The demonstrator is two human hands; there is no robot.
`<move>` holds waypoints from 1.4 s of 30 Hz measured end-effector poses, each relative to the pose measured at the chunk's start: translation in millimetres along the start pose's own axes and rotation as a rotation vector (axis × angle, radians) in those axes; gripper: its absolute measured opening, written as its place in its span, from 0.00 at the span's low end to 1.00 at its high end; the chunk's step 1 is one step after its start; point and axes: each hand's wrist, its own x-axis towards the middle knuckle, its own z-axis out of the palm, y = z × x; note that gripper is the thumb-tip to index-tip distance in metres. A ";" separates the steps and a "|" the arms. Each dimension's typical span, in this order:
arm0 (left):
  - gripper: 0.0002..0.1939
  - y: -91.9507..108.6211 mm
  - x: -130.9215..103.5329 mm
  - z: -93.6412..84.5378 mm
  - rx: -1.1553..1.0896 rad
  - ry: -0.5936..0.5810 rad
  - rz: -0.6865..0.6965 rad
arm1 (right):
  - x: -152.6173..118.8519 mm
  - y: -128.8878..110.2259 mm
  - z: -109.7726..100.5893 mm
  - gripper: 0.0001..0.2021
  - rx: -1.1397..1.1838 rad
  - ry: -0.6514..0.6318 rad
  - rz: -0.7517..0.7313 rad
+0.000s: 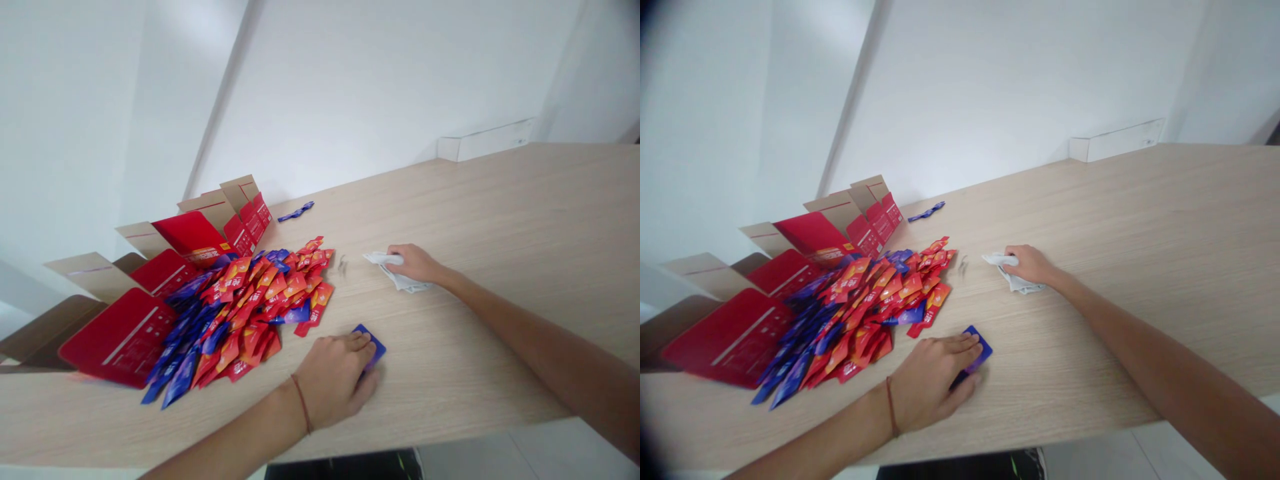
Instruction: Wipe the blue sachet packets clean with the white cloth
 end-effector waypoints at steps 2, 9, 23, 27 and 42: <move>0.18 -2.4 -0.8 -7.6 0.002 0.031 0.030 | -0.3 -0.6 -0.7 0.10 0.004 -0.002 0.003; 0.18 -4.6 0.5 -26.9 0.074 0.165 0.112 | -0.6 -1.9 -1.9 0.10 -0.006 -0.007 0.001; 0.27 -5.5 10.9 15.3 0.137 0.008 0.066 | 0.1 -3.9 -3.8 0.09 -0.008 -0.014 0.012; 0.29 -3.7 9.9 22.3 0.190 0.024 0.083 | -1.0 -4.4 -5.3 0.09 0.003 -0.026 0.006; 0.33 -1.6 -11.9 -3.1 0.089 0.072 -0.306 | -3.7 0.3 0.1 0.11 0.004 -0.015 -0.022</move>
